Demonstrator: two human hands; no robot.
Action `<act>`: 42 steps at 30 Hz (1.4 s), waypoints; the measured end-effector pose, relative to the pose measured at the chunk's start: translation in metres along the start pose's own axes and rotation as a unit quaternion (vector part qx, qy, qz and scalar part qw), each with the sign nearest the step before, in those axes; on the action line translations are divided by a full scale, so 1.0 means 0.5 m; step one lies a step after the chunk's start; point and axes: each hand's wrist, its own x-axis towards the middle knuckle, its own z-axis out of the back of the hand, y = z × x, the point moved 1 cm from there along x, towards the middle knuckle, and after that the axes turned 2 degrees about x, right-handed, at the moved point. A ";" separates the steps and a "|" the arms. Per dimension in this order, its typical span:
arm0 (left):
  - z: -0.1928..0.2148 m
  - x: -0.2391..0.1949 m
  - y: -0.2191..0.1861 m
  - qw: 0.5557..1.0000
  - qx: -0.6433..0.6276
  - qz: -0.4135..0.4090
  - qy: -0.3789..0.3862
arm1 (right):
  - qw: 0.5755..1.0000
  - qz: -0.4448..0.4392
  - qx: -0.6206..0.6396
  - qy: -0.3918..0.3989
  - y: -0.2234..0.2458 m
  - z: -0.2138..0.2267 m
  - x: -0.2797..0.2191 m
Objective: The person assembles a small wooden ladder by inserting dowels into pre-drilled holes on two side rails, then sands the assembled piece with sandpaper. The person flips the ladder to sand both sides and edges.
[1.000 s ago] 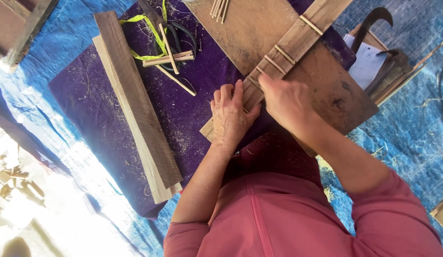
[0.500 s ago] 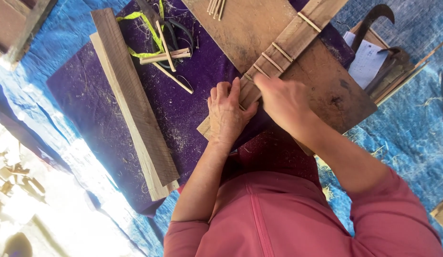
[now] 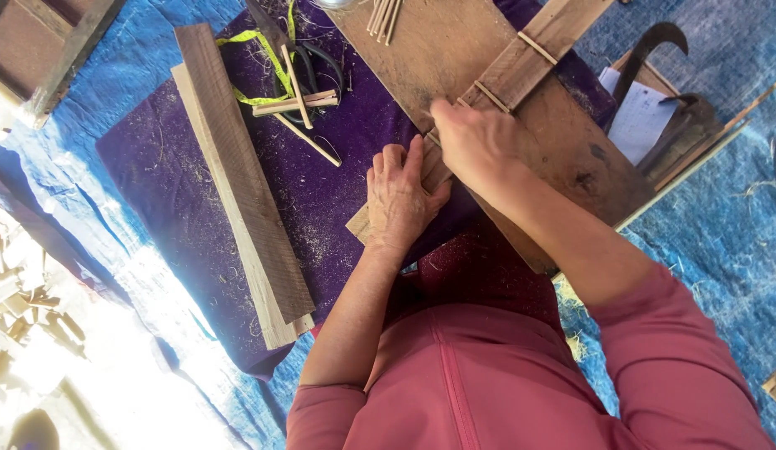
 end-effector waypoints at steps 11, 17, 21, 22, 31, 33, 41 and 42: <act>0.002 0.004 0.007 0.999 -0.006 0.017 0.038 | 0.998 -0.014 -0.059 -0.006 -0.022 0.021 -0.114; -0.002 0.005 0.009 0.999 0.002 -0.001 0.037 | 0.999 0.013 -0.050 -0.008 0.023 -0.008 0.025; 0.007 0.002 0.005 0.998 -0.015 0.028 0.047 | 0.997 0.031 -0.041 -0.062 0.010 0.007 -0.039; 0.005 0.000 0.007 0.998 -0.017 0.034 0.048 | 0.997 0.035 -0.042 -0.056 0.003 0.018 -0.082; -0.007 0.000 0.013 1.000 -0.019 0.014 0.016 | 0.998 -0.041 0.016 -0.033 -0.078 0.082 -0.111; -0.006 0.002 0.014 1.000 -0.014 0.011 0.007 | 0.999 -0.032 -0.025 0.024 -0.061 0.057 -0.056; -0.002 0.001 0.010 1.000 -0.013 0.011 0.013 | 1.000 0.019 -0.021 -0.012 -0.028 -0.034 0.041; 0.001 0.003 0.011 1.000 -0.014 0.013 0.017 | 0.999 0.039 -0.017 -0.034 -0.031 -0.022 0.030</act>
